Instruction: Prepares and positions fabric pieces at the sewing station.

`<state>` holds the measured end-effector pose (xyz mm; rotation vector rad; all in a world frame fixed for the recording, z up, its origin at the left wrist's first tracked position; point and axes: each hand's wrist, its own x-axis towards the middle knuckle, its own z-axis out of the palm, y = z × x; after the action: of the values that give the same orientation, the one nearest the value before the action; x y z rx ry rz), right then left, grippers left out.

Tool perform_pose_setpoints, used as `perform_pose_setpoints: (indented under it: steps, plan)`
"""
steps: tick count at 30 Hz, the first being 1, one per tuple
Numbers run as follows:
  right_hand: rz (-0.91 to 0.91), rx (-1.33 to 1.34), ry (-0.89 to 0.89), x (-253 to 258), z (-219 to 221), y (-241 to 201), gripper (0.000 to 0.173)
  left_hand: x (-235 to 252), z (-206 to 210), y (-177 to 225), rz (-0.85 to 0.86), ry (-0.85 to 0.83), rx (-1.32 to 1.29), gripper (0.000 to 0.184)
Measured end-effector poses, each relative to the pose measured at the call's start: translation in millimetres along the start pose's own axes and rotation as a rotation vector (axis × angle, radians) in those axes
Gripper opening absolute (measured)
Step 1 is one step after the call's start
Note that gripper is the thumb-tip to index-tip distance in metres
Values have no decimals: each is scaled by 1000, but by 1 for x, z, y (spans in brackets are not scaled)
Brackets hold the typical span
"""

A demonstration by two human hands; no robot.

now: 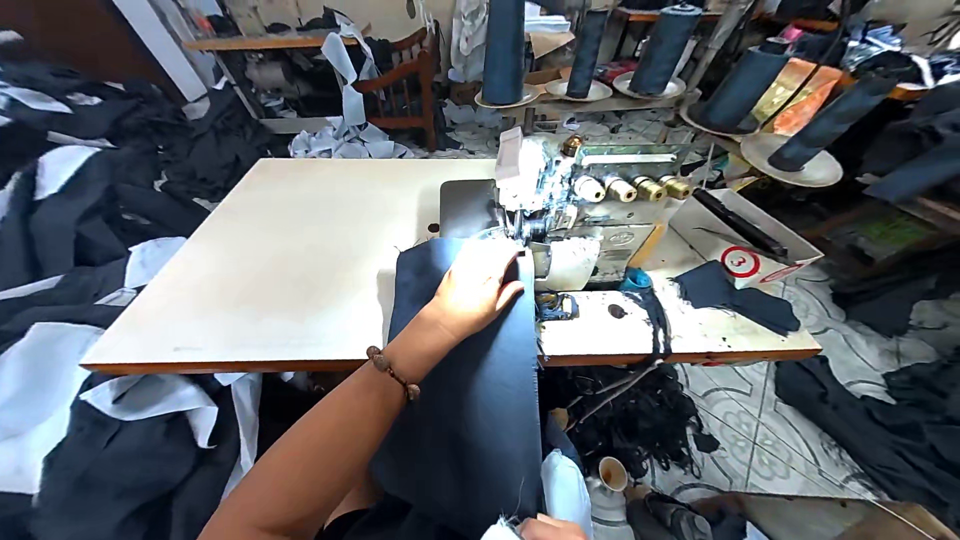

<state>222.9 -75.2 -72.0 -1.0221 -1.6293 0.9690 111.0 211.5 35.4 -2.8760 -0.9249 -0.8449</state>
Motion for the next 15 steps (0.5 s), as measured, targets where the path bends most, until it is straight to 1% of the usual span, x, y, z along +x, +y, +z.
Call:
perform_pose_setpoints:
  steps: [2, 4, 7, 8, 10, 13, 15]
  plan:
    - [15, -61, 96, 9, 0, 0, 21, 6, -4, -6, -20, -29, -34, 45]
    - [24, -103, 174, 22, -3, 5, 20, 3, -5, -8, -11, -16, 19, 41]
    - [-13, -106, 230, 48, -12, 21, 23, -10, -9, 9, -8, 70, 173, 28]
    - [-27, -106, 246, 58, -15, 27, 24, -14, -10, 13, -26, 56, 187, 29]
    - [-47, -91, 270, 78, -20, 38, 26, -14, -11, 10, -78, -33, 151, 36]
    - [-61, -57, 287, 108, -31, 43, 26, 7, -18, -7, -170, -248, 52, 45]
    - [-56, -40, 296, 128, -38, 41, 25, 25, -18, -21, -192, -301, 4, 47]
